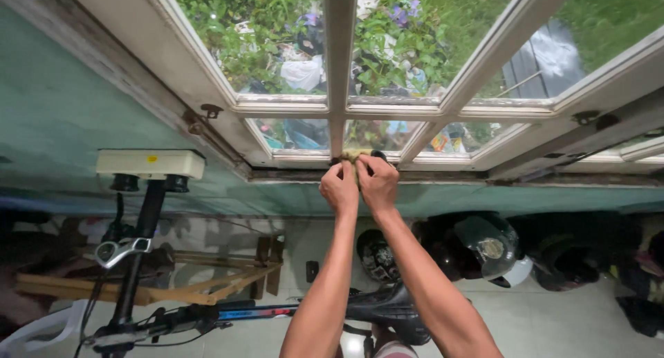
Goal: The person wipes a window pane with a cloth, then sprays a cleaning solution onto the glass and continues wiping. The person repeats this process on the same window area throughout the clip.
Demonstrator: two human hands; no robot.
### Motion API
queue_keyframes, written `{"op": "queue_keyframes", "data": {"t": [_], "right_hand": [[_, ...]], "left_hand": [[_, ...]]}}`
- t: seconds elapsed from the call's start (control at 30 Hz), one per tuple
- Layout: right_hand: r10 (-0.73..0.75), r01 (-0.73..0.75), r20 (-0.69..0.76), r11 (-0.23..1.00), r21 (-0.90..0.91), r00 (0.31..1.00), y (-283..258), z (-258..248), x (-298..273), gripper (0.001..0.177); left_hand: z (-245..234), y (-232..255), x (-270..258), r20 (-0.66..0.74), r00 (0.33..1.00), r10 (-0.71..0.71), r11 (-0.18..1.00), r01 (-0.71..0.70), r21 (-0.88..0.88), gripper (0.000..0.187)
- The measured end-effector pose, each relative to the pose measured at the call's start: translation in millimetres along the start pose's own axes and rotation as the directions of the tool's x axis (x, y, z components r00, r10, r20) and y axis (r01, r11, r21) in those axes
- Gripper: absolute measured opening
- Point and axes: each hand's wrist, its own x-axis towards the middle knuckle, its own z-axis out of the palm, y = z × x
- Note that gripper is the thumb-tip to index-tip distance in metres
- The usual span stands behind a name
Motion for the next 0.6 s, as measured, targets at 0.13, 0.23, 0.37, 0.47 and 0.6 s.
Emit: {"op": "queue_keyframes", "data": {"t": [0.13, 0.23, 0.37, 0.47, 0.6], "right_hand": [[-0.022, 0.022, -0.004, 0.996, 0.088, 1.0, -22.0, -17.7, 13.5, 0.008], [-0.076, 0.086, -0.082, 0.989, 0.119, 0.994, -60.1, -50.7, 46.9, 0.007], [-0.169, 0.177, -0.204, 0.984, 0.022, 0.964, -92.8, -76.8, 72.5, 0.011], [-0.138, 0.148, -0.205, 0.988, 0.034, 0.969, -66.9, -66.6, 57.3, 0.018], [-0.007, 0.015, -0.147, 0.998, 0.057, 0.989, -20.5, -41.2, 30.1, 0.021]], "left_hand": [[-16.5, 31.0, -7.2, 0.054, 0.999, 0.001, 0.998, 0.002, -0.055, 0.018], [-16.9, 75.0, -9.7, 0.105, 0.994, 0.004, 0.985, 0.014, -0.174, 0.011], [-42.5, 143.0, -19.9, 0.074, 0.994, 0.084, 0.927, -0.051, -0.371, 0.012], [-40.5, 128.8, -14.4, 0.043, 0.995, 0.09, 0.959, -0.075, -0.275, 0.012], [-17.2, 79.0, -11.6, 0.008, 0.996, 0.087, 0.992, -0.086, -0.095, 0.014]]}}
